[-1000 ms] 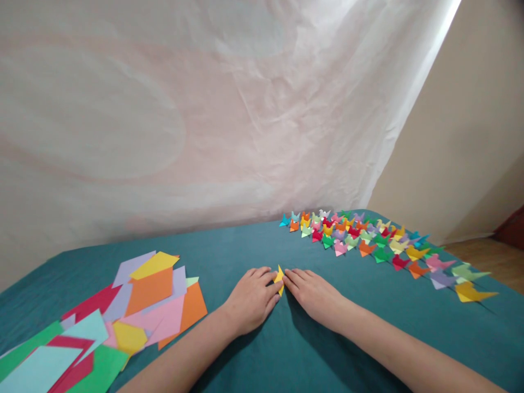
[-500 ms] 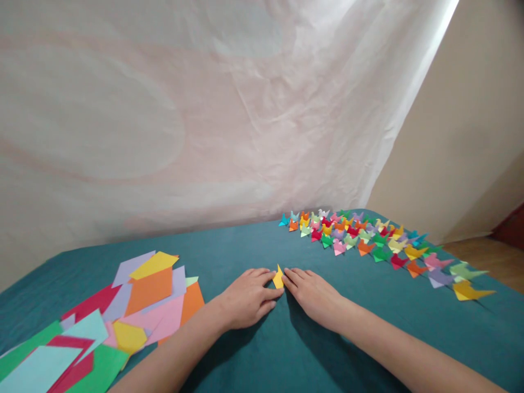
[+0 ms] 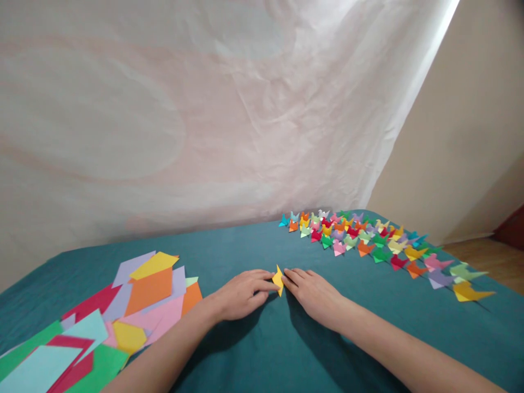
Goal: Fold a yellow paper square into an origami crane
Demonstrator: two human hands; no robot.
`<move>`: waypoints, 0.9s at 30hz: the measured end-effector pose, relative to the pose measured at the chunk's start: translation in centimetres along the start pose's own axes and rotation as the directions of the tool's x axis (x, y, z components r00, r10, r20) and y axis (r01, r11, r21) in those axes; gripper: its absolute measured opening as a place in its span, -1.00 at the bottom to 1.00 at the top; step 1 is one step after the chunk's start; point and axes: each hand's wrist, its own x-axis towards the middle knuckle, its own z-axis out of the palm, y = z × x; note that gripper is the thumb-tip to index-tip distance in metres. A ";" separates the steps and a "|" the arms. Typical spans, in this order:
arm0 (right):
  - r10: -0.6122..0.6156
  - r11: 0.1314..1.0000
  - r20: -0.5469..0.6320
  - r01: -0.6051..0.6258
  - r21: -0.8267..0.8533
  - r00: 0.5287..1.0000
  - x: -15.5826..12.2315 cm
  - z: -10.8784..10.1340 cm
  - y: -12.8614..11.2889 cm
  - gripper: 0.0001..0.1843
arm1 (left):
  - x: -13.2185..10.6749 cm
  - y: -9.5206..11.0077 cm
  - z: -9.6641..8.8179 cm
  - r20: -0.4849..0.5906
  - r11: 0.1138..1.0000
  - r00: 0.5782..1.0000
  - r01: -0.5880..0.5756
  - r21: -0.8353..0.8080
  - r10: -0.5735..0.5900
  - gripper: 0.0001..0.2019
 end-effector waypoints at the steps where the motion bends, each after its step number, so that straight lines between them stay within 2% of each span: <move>1: -0.001 1.000 -0.003 0.001 -0.002 1.000 0.0 0.0 0.0 -0.57 | 0.1 -0.3 0.2 -0.038 0.999 0.999 0.032 -0.003 -0.033 -0.64; 4: 0.006 1.000 -0.005 -0.006 -0.012 1.000 0.0 0.2 0.0 -0.57 | 0.3 -0.8 0.9 -0.145 0.989 0.982 0.133 0.062 -0.123 -0.65; 6: 0.011 1.000 0.003 -0.011 -0.022 1.000 0.0 0.2 -0.1 -0.56 | 0.3 -0.8 1.3 -0.160 0.980 0.978 0.152 0.127 -0.131 -0.66; 14: 0.020 0.999 -0.002 -0.020 -0.027 1.000 0.0 0.6 0.0 -0.56 | 0.3 0.0 2.0 -0.136 0.975 0.989 0.085 0.206 -0.058 -0.62; 20: 0.021 1.000 -0.020 -0.022 -0.008 1.000 -0.1 0.4 0.0 -0.56 | 0.3 0.5 2.1 -0.163 0.980 0.984 0.101 0.172 -0.073 -0.63; 27: 0.016 1.000 0.011 -0.016 0.017 1.000 -0.1 -0.1 0.2 -0.56 | 0.4 1.0 2.2 -0.117 0.991 0.993 0.031 0.132 -0.015 -0.62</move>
